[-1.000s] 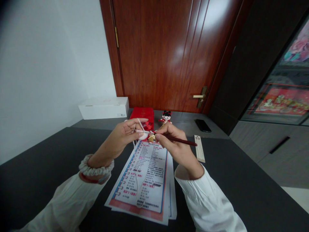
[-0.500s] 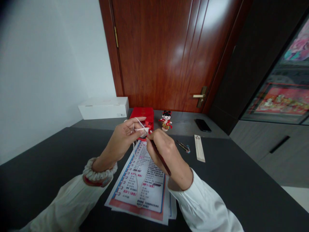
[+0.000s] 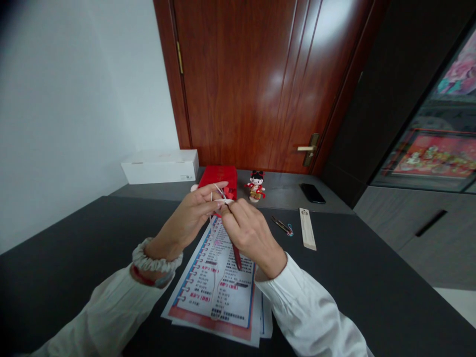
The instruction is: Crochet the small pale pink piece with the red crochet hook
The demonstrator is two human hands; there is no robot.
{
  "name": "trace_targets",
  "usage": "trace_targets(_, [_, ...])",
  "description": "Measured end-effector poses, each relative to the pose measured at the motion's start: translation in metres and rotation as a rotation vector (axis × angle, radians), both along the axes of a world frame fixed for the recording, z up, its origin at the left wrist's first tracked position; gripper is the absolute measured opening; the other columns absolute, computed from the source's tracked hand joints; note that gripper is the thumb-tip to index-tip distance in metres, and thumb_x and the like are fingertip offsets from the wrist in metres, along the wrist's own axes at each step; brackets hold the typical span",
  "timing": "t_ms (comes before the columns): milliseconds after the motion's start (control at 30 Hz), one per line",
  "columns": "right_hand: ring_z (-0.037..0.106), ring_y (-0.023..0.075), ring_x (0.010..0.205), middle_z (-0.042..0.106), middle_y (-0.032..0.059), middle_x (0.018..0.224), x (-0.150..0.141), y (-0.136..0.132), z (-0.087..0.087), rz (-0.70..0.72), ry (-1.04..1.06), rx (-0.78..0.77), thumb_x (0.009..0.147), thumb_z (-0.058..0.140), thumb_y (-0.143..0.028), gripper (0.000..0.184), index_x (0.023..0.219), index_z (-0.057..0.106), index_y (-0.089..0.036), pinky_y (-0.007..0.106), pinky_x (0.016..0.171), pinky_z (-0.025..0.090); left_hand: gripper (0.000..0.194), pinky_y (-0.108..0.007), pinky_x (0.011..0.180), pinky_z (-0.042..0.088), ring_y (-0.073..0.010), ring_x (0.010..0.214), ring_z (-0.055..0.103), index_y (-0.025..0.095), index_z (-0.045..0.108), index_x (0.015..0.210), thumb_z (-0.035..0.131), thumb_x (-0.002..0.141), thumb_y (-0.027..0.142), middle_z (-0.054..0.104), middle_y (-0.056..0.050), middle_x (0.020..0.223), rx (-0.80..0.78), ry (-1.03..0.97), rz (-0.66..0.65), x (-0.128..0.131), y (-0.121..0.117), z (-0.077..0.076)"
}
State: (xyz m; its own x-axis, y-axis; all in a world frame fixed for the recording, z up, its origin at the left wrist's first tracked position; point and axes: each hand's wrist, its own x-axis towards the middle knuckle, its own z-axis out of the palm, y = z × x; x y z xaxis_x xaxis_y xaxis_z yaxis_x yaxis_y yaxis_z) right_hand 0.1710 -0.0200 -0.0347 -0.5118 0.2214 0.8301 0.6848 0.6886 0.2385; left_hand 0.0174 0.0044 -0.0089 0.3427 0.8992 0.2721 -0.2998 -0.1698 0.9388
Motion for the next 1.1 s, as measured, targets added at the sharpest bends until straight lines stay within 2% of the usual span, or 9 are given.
trace_targets(100, [0.052,0.0172,0.072,0.06,0.0085,0.08,-0.004,-0.009,0.005,0.002,0.028,-0.11,0.094,0.044,-0.006,0.014,0.086,0.052,-0.015,0.031,0.061,0.045,0.05,-0.024,0.068,0.039,-0.0093,0.065,0.052,0.009,0.053,0.124,0.065,0.076,0.014,0.058,0.004,0.067,0.115,0.072,0.101,-0.001,0.003,0.001])
trace_targets(233, [0.053,0.0147,0.071,0.058,0.0048,0.078,0.002,-0.019,0.012,0.126,0.109,-0.286,0.092,0.047,-0.005,0.015,0.084,0.051,-0.017,0.029,0.062,0.044,0.049,-0.024,0.066,0.04,-0.0088,0.063,0.051,0.01,0.055,0.125,0.064,0.076,0.013,0.055,0.005,0.066,0.22,0.151,0.172,-0.005,0.004,0.001])
trace_targets(600, [0.049,0.0094,0.055,0.057,-0.0036,0.063,0.021,-0.01,0.009,0.399,0.707,-0.71,0.085,0.061,-0.017,0.013,0.073,0.057,-0.02,0.023,0.051,0.037,0.039,-0.026,0.07,0.046,-0.0109,0.066,0.058,0.013,0.06,0.118,0.062,0.079,0.014,0.059,0.003,0.068,0.29,0.25,0.073,-0.013,0.003,-0.005])
trace_targets(800, [0.048,0.009,0.048,0.059,-0.0047,0.058,0.013,0.004,-0.001,0.688,0.925,-0.947,0.085,0.06,-0.021,0.013,0.074,0.055,-0.02,0.022,0.047,0.037,0.044,-0.026,0.069,0.043,-0.0109,0.068,0.056,0.017,0.059,0.121,0.066,0.077,0.016,0.059,0.003,0.069,0.221,0.178,0.017,-0.013,-0.001,-0.007])
trace_targets(833, [0.049,0.0092,0.048,0.058,-0.0049,0.058,0.01,0.006,-0.002,0.699,0.923,-0.931,0.086,0.059,-0.021,0.013,0.074,0.054,-0.02,0.023,0.048,0.038,0.046,-0.026,0.068,0.042,-0.0106,0.067,0.055,0.017,0.059,0.122,0.067,0.077,0.017,0.059,0.003,0.07,0.198,0.155,0.002,-0.011,-0.002,-0.006])
trace_targets(900, [0.053,0.0106,0.054,0.06,-0.0038,0.064,0.003,0.006,-0.004,0.594,0.855,-0.789,0.089,0.056,-0.021,0.01,0.079,0.054,-0.021,0.024,0.053,0.043,0.049,-0.026,0.065,0.04,-0.0101,0.065,0.053,0.017,0.056,0.124,0.067,0.077,0.018,0.058,0.004,0.07,0.134,0.095,-0.021,-0.006,-0.002,-0.003])
trace_targets(967, [0.059,0.0135,0.067,0.063,0.0001,0.076,-0.002,0.006,-0.006,0.405,0.673,-0.537,0.09,0.054,-0.018,0.005,0.087,0.055,-0.021,0.028,0.062,0.047,0.051,-0.025,0.064,0.039,-0.0097,0.064,0.052,0.016,0.055,0.125,0.067,0.076,0.017,0.057,0.004,0.069,0.072,0.021,-0.024,-0.001,-0.003,0.001])
trace_targets(1033, [0.059,0.0168,0.075,0.063,0.0037,0.081,-0.004,0.006,-0.01,0.259,0.438,-0.281,0.089,0.052,-0.011,0.01,0.092,0.056,-0.021,0.032,0.066,0.047,0.049,-0.025,0.065,0.038,-0.0097,0.065,0.052,0.014,0.056,0.122,0.068,0.074,0.016,0.056,0.004,0.068,0.028,-0.03,-0.027,0.003,-0.004,0.005])
trace_targets(1100, [0.057,0.0184,0.074,0.062,0.0052,0.079,-0.002,0.007,-0.014,0.159,0.291,-0.1,0.088,0.052,-0.007,0.017,0.097,0.055,-0.02,0.033,0.064,0.046,0.046,-0.025,0.066,0.038,-0.0096,0.066,0.051,0.013,0.057,0.118,0.068,0.073,0.014,0.055,0.004,0.068,-0.003,-0.054,-0.042,0.006,-0.006,0.007])
